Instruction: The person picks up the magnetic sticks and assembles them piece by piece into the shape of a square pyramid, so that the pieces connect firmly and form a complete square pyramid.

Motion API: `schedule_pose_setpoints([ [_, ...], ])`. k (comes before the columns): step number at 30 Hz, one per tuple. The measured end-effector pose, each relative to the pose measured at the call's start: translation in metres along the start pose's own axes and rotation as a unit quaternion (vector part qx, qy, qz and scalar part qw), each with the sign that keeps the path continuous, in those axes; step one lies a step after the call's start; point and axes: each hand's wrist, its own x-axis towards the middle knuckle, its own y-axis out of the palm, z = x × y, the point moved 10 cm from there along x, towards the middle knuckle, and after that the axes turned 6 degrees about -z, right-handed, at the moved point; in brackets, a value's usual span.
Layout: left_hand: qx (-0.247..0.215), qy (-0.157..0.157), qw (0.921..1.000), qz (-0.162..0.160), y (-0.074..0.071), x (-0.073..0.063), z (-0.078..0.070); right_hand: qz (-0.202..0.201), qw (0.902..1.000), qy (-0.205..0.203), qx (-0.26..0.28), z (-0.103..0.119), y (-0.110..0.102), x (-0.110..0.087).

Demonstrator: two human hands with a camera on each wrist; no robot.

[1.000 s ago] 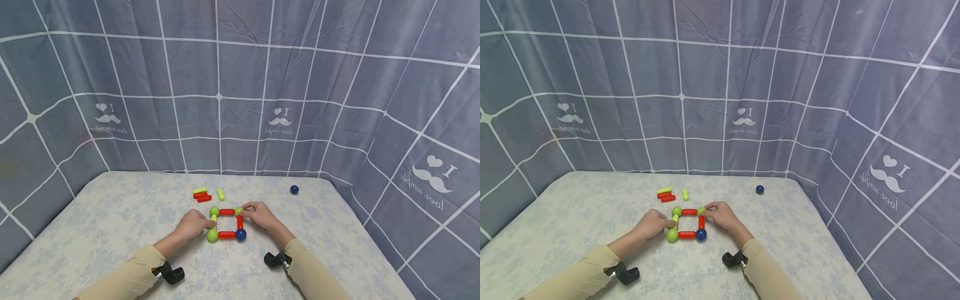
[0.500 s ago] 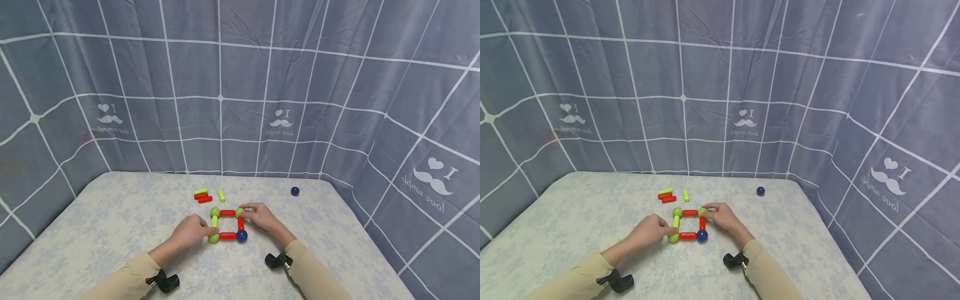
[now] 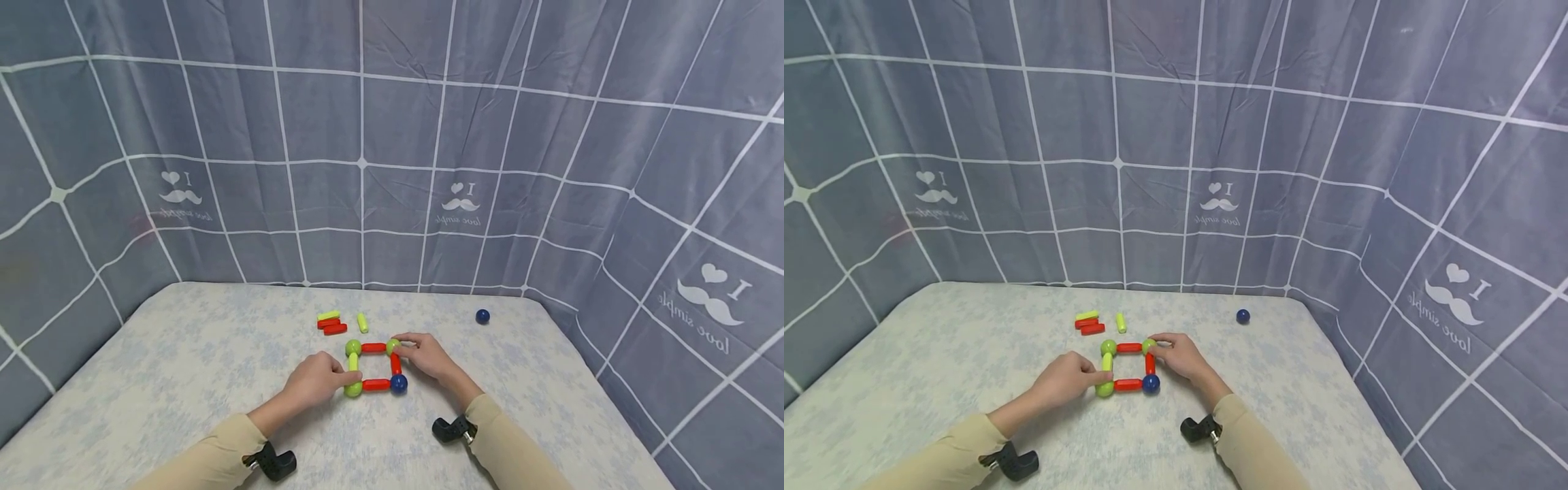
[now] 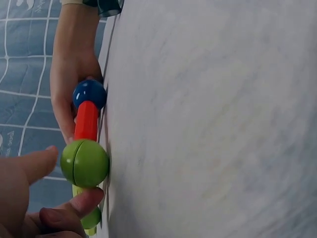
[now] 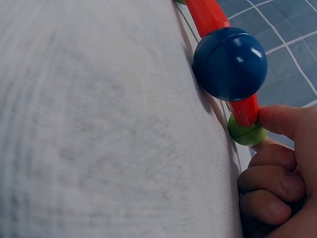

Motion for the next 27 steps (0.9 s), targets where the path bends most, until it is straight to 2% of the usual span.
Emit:
schedule_pose_setpoints([
  [6,-0.017,-0.012,0.9996,-0.02,-0.01,0.01,0.005,0.002,1.0,-0.002,0.001,0.0,0.001,-0.001],
  [13,-0.04,-0.01,0.9963,-0.075,-0.02,0.036,0.007,-0.007,1.0,-0.004,-0.005,-0.002,0.001,-0.002],
  [21,-0.062,-0.007,0.9892,-0.132,-0.021,0.061,-0.004,-0.012,0.9999,-0.003,-0.007,-0.003,0.0,-0.004],
  [27,-0.062,-0.029,0.9873,-0.143,-0.018,0.079,-0.009,-0.016,0.9998,-0.011,-0.005,-0.001,-0.001,-0.001],
])
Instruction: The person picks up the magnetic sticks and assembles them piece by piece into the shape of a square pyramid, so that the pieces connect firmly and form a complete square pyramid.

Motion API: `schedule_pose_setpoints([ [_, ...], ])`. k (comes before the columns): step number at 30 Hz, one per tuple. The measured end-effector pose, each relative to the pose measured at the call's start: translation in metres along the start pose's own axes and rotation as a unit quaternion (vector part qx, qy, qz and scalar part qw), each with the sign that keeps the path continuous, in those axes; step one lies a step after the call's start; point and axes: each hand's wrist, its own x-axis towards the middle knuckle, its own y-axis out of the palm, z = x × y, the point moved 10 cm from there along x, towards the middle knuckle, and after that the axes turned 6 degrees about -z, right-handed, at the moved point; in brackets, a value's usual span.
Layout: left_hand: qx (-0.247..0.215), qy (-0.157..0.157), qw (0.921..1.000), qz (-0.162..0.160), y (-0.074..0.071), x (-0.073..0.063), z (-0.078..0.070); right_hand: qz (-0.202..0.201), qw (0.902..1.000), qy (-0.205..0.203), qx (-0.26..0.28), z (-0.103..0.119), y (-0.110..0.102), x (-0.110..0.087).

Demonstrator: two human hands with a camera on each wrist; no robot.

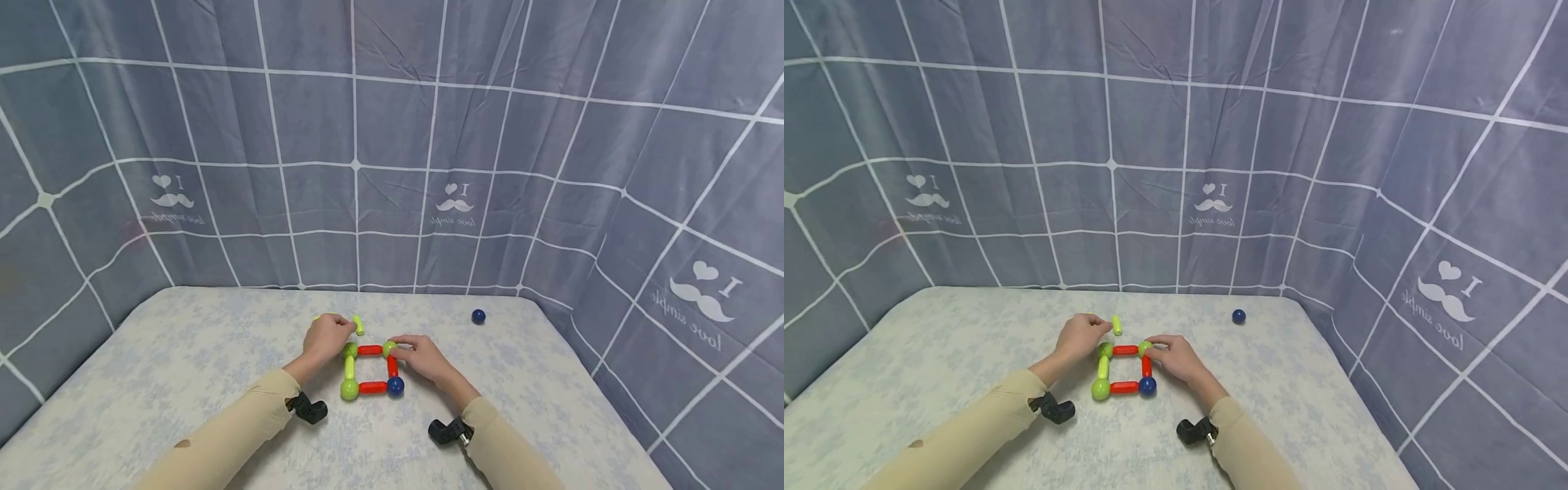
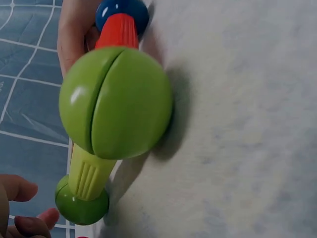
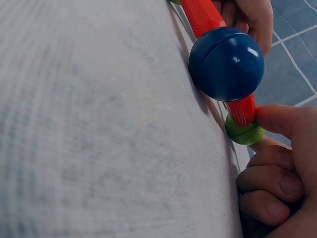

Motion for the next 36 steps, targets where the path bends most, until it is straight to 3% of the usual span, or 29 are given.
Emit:
schedule_pose_setpoints([
  [12,-0.032,-0.056,0.9978,0.015,0.022,0.016,0.016,0.006,1.0,0.004,0.006,0.0,0.003,0.003],
  [17,-0.034,-0.047,0.9983,0.007,0.025,0.018,0.017,0.002,0.9999,0.011,0.01,-0.004,0.003,0.002],
  [28,0.018,-0.053,0.9984,0.009,0.029,0.021,0.015,0.001,0.9998,0.011,0.015,-0.006,0.001,0.003],
  [36,0.029,-0.033,0.999,0.008,0.032,0.024,0.012,0.003,0.9998,0.007,0.016,-0.008,0.001,0.005],
])
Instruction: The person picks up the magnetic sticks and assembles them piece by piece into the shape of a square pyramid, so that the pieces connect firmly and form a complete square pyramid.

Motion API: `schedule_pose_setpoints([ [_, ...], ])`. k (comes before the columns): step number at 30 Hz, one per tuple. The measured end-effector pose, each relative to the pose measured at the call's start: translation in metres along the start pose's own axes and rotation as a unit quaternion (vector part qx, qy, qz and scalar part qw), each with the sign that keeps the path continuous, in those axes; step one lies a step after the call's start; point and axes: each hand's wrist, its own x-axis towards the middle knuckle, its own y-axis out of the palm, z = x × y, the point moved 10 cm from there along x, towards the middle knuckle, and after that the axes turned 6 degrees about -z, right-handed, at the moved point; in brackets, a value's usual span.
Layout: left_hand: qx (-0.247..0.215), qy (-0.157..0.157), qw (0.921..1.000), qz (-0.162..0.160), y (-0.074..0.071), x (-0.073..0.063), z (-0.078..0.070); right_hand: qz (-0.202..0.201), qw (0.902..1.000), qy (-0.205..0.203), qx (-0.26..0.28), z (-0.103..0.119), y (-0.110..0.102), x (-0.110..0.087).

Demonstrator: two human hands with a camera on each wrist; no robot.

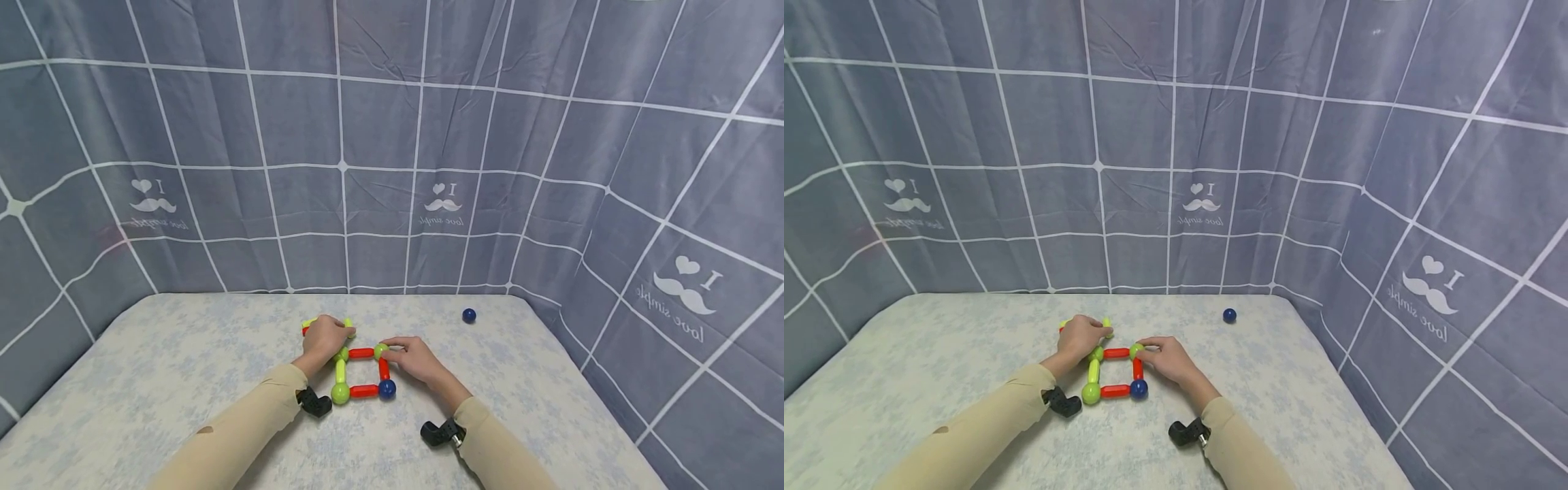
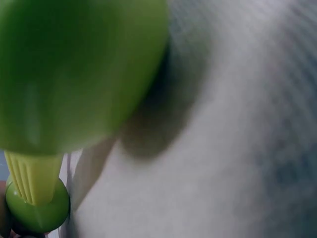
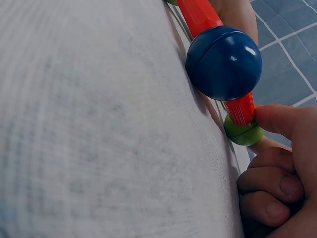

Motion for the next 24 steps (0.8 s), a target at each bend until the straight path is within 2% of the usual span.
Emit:
schedule_pose_setpoints([
  [9,-0.01,-0.001,0.9999,0.01,-0.0002,0.0006,0.0009,-0.002,1.0,-0.003,0.0,0.002,-0.0002,-0.0016],
  [19,-0.045,0.022,0.998,0.038,0.0047,0.0036,0.002,0.0,1.0,0.005,0.003,0.001,0.0009,-0.0032],
  [24,-0.043,0.024,0.9978,0.044,0.0053,0.0042,0.0021,0.0,1.0,0.005,0.007,0.001,0.0011,-0.0031],
])
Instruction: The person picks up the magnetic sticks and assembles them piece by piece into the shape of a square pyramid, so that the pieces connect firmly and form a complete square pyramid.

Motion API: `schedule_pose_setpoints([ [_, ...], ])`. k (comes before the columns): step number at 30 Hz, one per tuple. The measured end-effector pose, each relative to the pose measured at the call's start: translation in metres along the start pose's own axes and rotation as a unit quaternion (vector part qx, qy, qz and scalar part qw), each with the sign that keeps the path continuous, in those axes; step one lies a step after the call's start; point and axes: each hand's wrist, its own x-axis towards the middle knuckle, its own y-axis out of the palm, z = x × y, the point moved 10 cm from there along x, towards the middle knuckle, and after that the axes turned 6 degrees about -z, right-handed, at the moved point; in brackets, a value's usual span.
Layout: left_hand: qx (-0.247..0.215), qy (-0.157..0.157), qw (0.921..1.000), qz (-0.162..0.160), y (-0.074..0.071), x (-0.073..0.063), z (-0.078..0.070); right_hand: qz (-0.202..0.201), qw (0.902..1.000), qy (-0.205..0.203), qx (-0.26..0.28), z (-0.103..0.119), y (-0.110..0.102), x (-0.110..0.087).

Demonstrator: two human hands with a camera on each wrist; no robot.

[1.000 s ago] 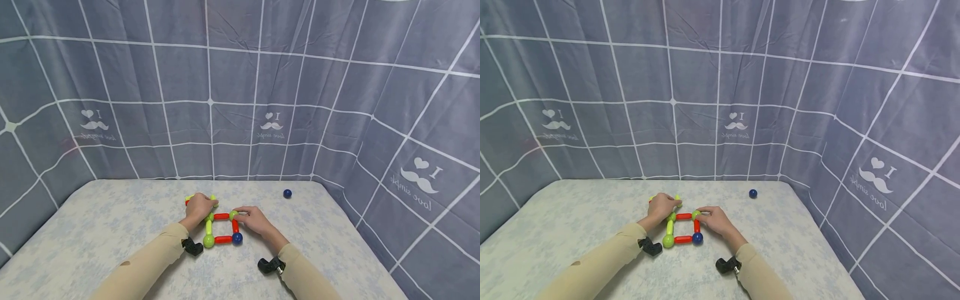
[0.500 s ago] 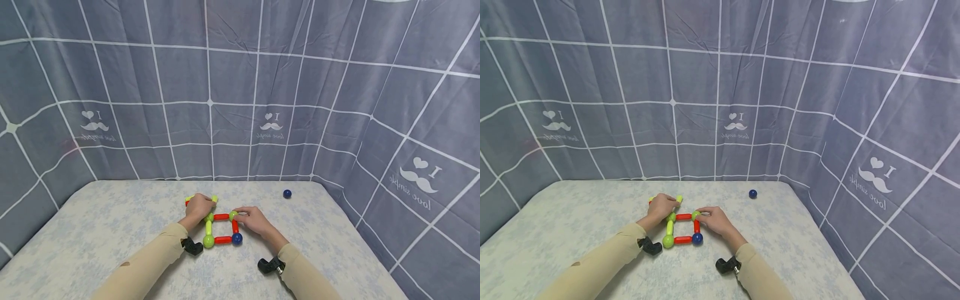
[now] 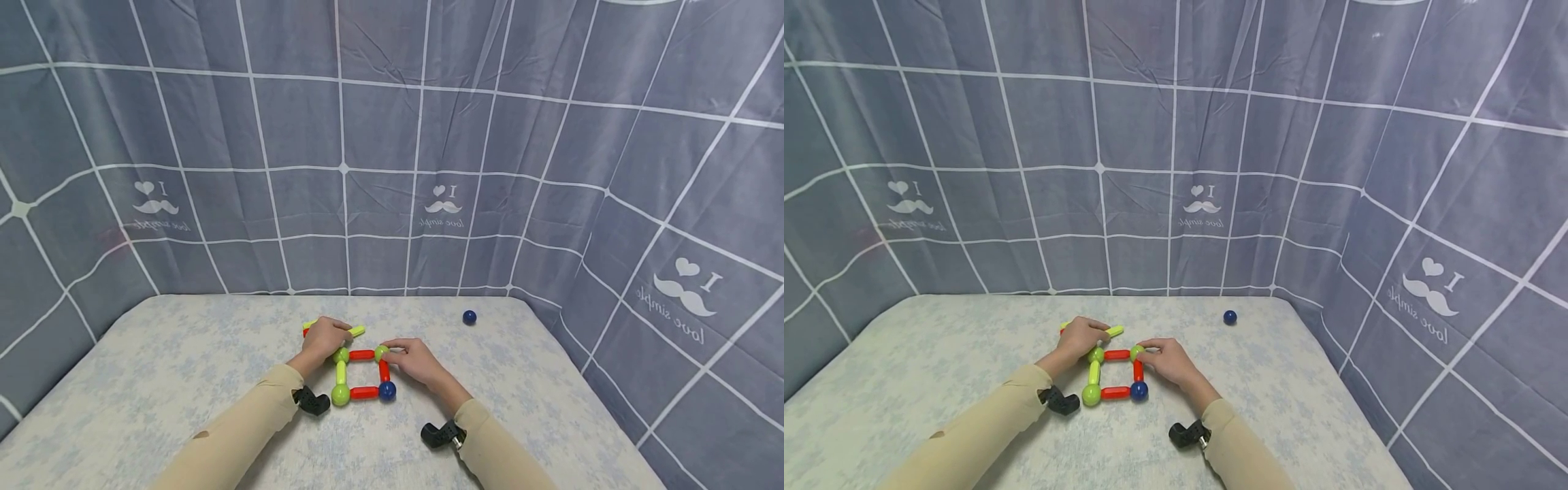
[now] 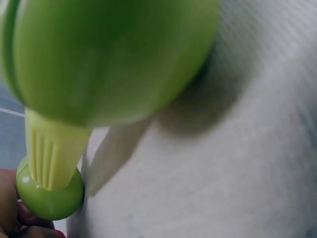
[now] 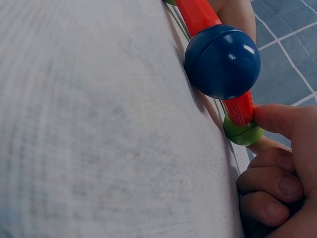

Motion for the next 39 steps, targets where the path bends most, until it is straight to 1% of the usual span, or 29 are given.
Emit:
schedule_pose_setpoints([
  [6,0.018,-0.014,0.9996,0.014,0.001,-0.001,-0.001,-0.002,1.0,-0.003,0.003,0.001,-0.001,0.001],
  [9,0.033,-0.011,0.9993,0.015,0.0,-0.001,-0.004,-0.005,1.0,-0.003,0.001,0.001,-0.002,0.002],
  [13,0.041,-0.009,0.999,0.014,-0.003,-0.002,-0.007,-0.008,1.0,-0.001,-0.004,0.001,-0.002,0.002],
  [18,0.037,-0.004,0.9992,0.011,-0.006,-0.004,-0.007,-0.009,1.0,0.0,-0.005,0.002,-0.001,0.001],
  [22,0.013,-0.003,0.9999,0.007,-0.01,-0.005,-0.003,-0.005,1.0,0.002,0.001,0.003,-0.001,-0.001],
  [27,-0.048,-0.014,0.9987,0.008,-0.015,-0.007,0.003,-0.002,1.0,0.004,0.0,0.002,-0.001,-0.001],
  [30,-0.081,-0.023,0.9963,0.014,-0.017,-0.01,0.006,-0.002,1.0,0.009,-0.002,0.0,-0.001,0.0],
  [34,-0.11,-0.041,0.9926,0.029,-0.02,-0.015,0.01,-0.003,0.9999,0.012,-0.005,-0.002,-0.001,0.001],
  [37,-0.141,-0.054,0.9875,0.045,-0.021,-0.021,0.012,-0.003,0.9999,0.009,-0.008,-0.003,-0.001,0.001],
  [39,-0.159,-0.056,0.9842,0.054,-0.023,-0.025,0.012,-0.003,0.9999,0.006,-0.008,-0.003,0.0,0.002],
])
